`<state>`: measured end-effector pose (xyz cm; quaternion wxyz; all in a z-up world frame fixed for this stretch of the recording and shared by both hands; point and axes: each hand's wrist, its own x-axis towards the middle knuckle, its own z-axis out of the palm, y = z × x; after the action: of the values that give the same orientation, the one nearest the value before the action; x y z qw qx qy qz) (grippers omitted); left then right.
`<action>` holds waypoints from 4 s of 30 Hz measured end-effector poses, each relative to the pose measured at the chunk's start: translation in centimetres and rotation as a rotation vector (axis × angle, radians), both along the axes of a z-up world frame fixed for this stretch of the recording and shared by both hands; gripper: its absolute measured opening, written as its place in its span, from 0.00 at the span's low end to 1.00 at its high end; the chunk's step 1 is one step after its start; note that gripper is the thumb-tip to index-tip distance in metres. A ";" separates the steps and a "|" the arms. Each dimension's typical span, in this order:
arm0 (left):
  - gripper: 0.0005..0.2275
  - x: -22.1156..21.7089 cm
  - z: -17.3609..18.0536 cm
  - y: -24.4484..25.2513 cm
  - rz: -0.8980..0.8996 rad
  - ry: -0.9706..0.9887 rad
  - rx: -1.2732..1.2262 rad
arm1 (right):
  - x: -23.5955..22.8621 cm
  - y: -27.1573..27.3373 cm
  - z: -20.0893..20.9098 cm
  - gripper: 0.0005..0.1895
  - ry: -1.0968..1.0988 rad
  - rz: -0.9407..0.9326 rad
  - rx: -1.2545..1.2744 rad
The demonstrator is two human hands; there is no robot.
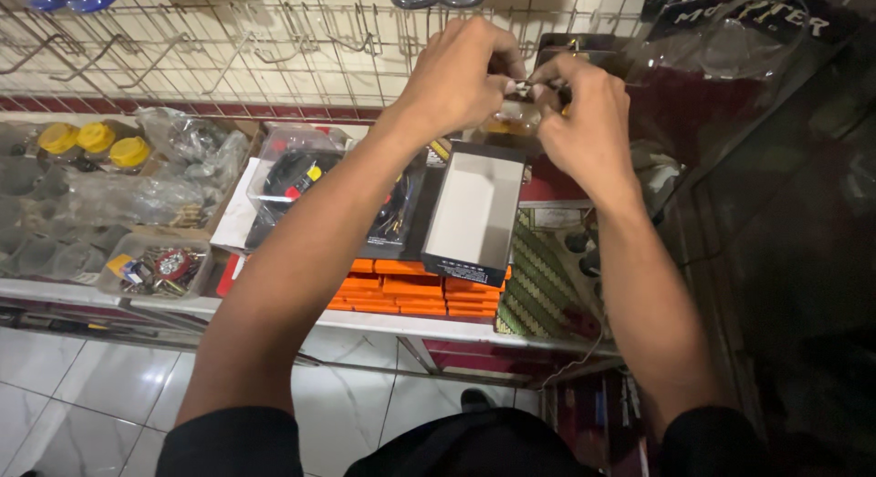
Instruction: The person handles various packaged retail items on a glass counter, picking them up, opening packaging, and placing them near displays.
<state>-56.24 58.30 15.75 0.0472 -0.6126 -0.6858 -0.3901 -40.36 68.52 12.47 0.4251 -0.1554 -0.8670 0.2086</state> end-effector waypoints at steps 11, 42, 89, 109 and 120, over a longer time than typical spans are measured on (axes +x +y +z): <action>0.05 0.4 0.6 -1.0 0.029 -0.076 -0.111 | -1.0 -0.3 -0.5 0.08 -0.049 -0.007 -0.048; 0.10 -4.9 -4.8 8.2 0.332 0.544 -0.290 | -1.4 -0.3 -4.7 0.25 0.163 0.308 -0.285; 0.17 -0.4 -2.3 -0.3 0.300 0.366 -0.015 | 0.0 0.6 -6.4 0.21 0.076 0.358 -0.612; 0.16 10.2 -4.8 -27.7 0.760 0.187 0.215 | 4.9 -14.5 -8.4 0.13 0.573 0.293 -0.468; 0.18 23.0 -17.8 -47.5 1.453 0.018 -0.107 | 3.4 -40.6 -9.5 0.17 -0.110 1.164 0.159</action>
<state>-33.28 10.76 -2.09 0.2698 -0.0072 -0.9372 -0.2211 -36.95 27.88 2.96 0.2057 0.3677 -0.8434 0.3334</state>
